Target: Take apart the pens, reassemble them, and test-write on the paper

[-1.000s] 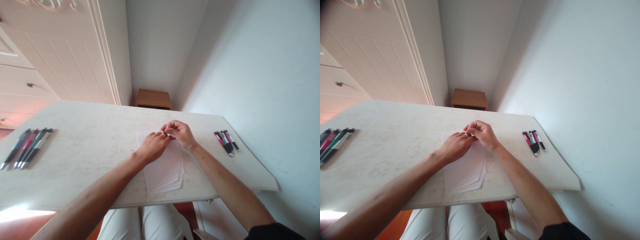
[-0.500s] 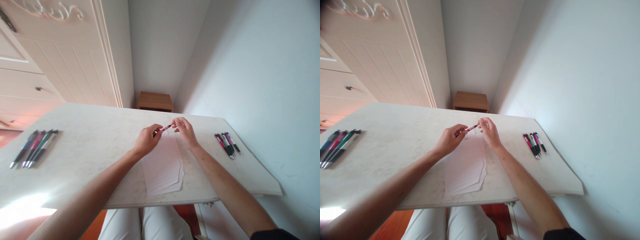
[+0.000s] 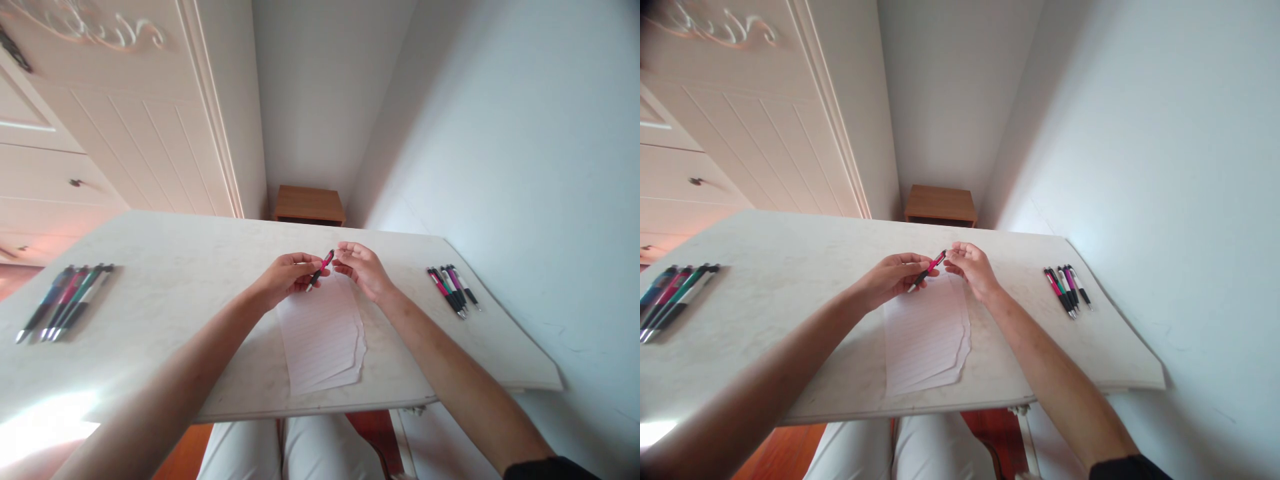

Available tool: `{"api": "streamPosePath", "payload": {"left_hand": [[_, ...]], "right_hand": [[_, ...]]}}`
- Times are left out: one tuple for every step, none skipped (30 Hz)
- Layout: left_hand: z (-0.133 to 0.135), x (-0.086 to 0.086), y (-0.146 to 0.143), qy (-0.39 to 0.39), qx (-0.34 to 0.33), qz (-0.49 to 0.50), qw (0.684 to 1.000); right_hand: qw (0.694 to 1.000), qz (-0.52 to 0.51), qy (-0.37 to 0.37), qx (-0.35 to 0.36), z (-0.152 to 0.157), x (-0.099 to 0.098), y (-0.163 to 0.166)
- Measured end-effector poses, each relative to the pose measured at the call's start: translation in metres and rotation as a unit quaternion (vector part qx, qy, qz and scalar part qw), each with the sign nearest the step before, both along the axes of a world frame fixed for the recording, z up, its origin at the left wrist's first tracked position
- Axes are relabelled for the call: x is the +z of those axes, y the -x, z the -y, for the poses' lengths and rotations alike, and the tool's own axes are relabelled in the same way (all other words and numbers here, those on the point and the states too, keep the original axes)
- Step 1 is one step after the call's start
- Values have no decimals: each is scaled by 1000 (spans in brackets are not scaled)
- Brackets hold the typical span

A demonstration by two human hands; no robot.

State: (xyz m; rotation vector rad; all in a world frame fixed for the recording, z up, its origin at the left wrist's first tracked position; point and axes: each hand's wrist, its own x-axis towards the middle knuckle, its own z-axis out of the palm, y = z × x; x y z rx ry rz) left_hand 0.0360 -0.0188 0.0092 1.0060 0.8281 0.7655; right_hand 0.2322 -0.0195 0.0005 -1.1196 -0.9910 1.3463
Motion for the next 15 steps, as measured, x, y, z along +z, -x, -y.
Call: {"api": "streamPosePath", "payload": {"left_hand": [[0,0,0,8,-11,13,1000],[0,-1,1,14,-18,22,999],[0,-1,0,18,-21,30,999],[0,-1,0,21,-19,39,999],[0,-1,0,23,-14,47,999],[0,0,0,25,-6,57,998],[0,1,-1,25,5,66,998],[-1,2,0,25,19,73,997],[-1,3,0,24,33,80,996],[-2,4,1,23,49,86,995],[-2,4,2,21,66,90,994],[-3,4,3,19,80,93,992],[-4,4,4,16,90,96,991],[-5,4,4,13,95,98,991],[-6,4,5,11,96,101,990]], "right_hand": [[1000,-4,5,7,0,0,0],[1000,-7,8,19,0,-1,1],[999,-9,10,36,0,-1,1],[998,-10,11,56,1,-1,2],[997,-11,13,78,2,0,3],[995,-12,16,98,3,1,4],[993,-14,19,117,4,2,5],[991,-15,21,133,6,3,6],[989,-17,23,148,8,5,7],[987,-16,25,161,10,6,8],[984,-14,26,174,11,7,9],[982,-11,25,187,13,7,10],[980,-7,25,198,14,8,11],[978,-5,25,206,15,8,11],[977,-4,25,212,15,7,11]]}}
